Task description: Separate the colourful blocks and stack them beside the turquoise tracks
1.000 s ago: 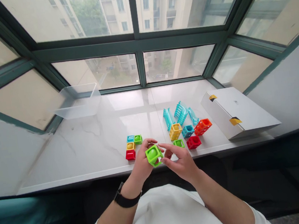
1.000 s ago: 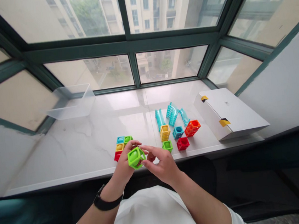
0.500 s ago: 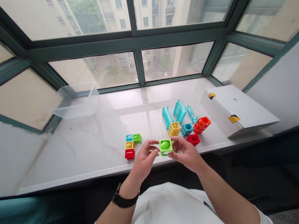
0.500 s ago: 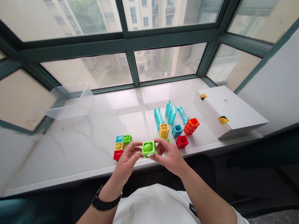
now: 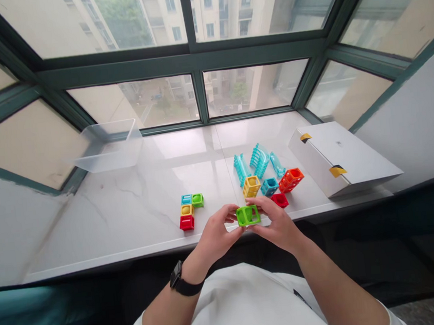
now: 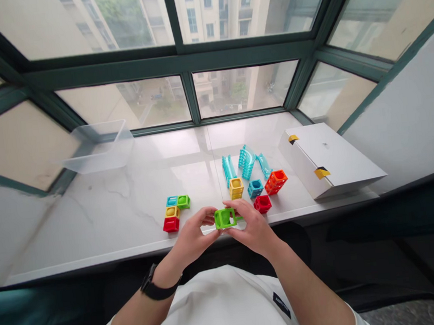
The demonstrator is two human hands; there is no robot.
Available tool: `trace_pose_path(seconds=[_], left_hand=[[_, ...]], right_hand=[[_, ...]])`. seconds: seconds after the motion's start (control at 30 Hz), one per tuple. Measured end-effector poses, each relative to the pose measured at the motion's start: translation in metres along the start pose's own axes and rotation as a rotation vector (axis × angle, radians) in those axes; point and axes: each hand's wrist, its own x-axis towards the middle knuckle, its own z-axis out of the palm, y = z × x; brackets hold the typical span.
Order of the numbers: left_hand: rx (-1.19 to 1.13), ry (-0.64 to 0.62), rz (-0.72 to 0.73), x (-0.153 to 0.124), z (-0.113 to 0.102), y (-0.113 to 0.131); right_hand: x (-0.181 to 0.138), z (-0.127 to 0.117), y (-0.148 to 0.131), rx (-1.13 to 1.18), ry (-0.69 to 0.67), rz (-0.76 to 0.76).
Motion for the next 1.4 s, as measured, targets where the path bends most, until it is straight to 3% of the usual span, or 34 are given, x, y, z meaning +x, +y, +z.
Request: trace_pose_path(seconds=[0.33,0.6,0.8,1.1,1.4], left_hand=[[-0.125,-0.067,-0.009,0.010,0.018,-0.002],[-0.028,-0.027,-0.134,0.019,0.033,-0.054],[0.022,0.053,-0.014,0.028,0.049,-0.076],[0.031,0.070,0.108,0.050,0.082,-0.086],[0.018,0.073,0.073,0.053,0.086,-0.086]], right_hand=[[-0.012,-0.024,0.019,-0.047,0.005,0.081],[-0.026,-0.044,0.050,-0.175,0.157,0.230],[-0.030,-0.054,0.064,-0.325,0.180,0.228],[-0.020,-0.045,0.072,-0.308,0.124,0.175],[-0.001,-0.037,0.081,-0.413,0.008,0.146]])
